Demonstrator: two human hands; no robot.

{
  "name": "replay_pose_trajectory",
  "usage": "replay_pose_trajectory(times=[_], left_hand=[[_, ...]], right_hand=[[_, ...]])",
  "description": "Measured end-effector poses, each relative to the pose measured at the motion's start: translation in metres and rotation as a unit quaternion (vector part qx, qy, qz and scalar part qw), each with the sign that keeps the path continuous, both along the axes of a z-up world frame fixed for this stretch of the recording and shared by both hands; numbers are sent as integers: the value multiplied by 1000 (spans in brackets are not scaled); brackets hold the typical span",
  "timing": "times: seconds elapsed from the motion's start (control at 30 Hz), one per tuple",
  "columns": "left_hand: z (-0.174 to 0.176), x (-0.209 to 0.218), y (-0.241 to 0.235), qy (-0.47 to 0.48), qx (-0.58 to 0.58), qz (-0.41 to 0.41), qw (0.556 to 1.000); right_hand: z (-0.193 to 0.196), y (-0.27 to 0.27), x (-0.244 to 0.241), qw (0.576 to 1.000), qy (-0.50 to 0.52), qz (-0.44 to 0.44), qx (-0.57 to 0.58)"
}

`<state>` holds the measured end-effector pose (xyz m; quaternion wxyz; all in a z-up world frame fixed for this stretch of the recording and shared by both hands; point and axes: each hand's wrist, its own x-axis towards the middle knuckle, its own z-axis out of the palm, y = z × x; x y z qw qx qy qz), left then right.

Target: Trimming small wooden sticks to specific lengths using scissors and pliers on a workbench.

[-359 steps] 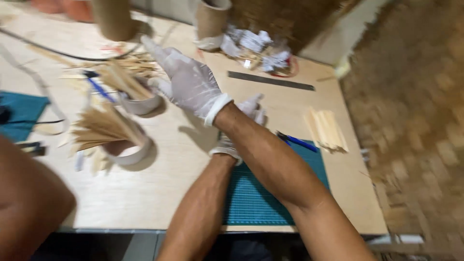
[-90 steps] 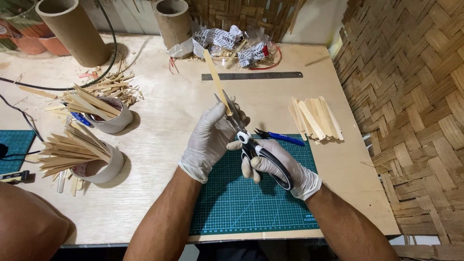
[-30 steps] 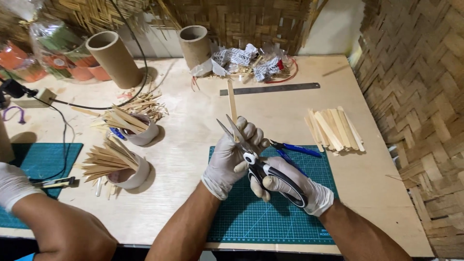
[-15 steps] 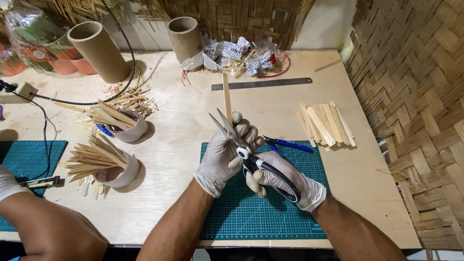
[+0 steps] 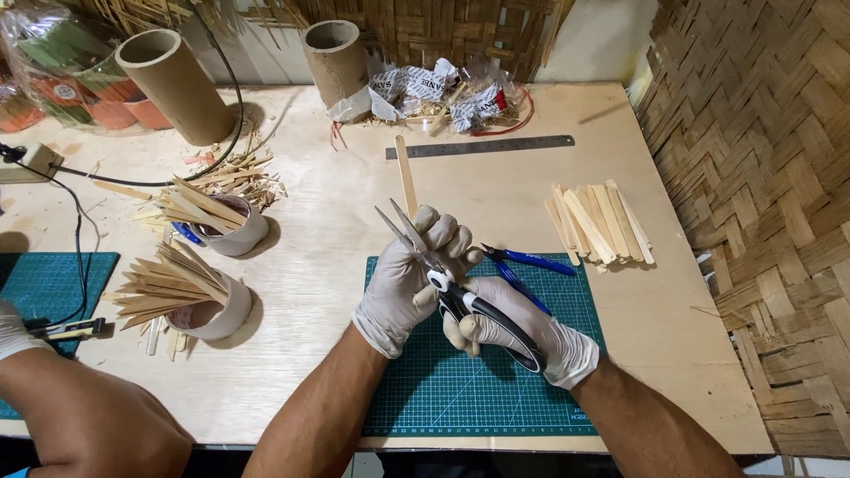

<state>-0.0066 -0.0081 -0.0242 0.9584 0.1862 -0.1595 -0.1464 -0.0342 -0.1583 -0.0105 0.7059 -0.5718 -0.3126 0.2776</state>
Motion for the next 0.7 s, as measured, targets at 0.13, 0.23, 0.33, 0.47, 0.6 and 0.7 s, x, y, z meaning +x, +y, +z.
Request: replay_pose_trajectory(times=[0.13,0.23,0.33,0.47,0.6,0.7], left_hand=[[21,-5,2,-1,25,-30,999],[21,-4,2,-3,25,-34,999],[15,-1,3,-5,25,-39,999],[5,6,5,-8,28,-39,999],[1,5,4,-15,24,-33,999],[-1,4,5,-15,38,-18,999]], right_hand=[[-2,1,-2,1000,14,0,14],[4,0,-2,1000,8,-7,7],[4,-1,-1,1000,-1,3,-1],[-6,0,1,1000,4,2,-3],[-7,0,0,1000,16,3,6],[-3,0,1,1000,12,6,11]])
